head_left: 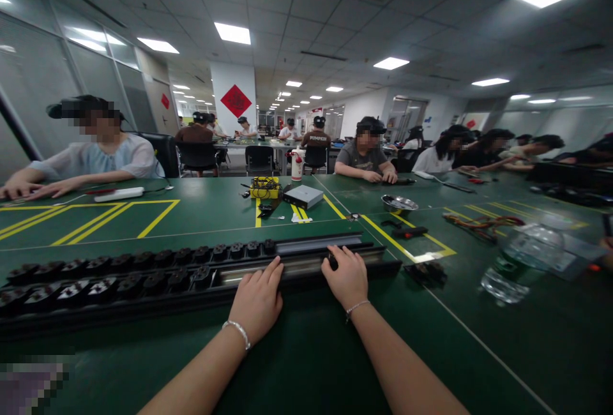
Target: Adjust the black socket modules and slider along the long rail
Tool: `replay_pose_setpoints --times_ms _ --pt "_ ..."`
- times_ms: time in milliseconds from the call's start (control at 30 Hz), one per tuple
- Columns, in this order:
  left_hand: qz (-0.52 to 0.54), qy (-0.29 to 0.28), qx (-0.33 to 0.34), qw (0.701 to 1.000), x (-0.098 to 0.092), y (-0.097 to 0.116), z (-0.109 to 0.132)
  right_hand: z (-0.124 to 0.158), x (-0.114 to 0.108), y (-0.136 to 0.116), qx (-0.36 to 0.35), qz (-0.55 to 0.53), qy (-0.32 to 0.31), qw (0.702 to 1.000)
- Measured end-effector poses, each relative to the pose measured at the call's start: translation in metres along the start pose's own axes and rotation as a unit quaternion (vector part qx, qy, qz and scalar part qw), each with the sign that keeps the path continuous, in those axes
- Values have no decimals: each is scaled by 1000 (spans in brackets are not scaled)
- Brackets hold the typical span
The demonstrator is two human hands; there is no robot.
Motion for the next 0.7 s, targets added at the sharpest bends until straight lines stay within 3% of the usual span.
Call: replay_pose_setpoints --times_ms 700 --pt "0 -3 -3 1000 1 -1 0 0 1 1 0 -2 16 1000"
Point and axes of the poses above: each hand's wrist, its own z-axis away from the middle knuckle, its own x-axis out of the palm, y = z × x, the point moved 5 cm from there along -z, towards the middle knuckle, and after that the axes turned 7 degrees about z, right-handed, at the moved point
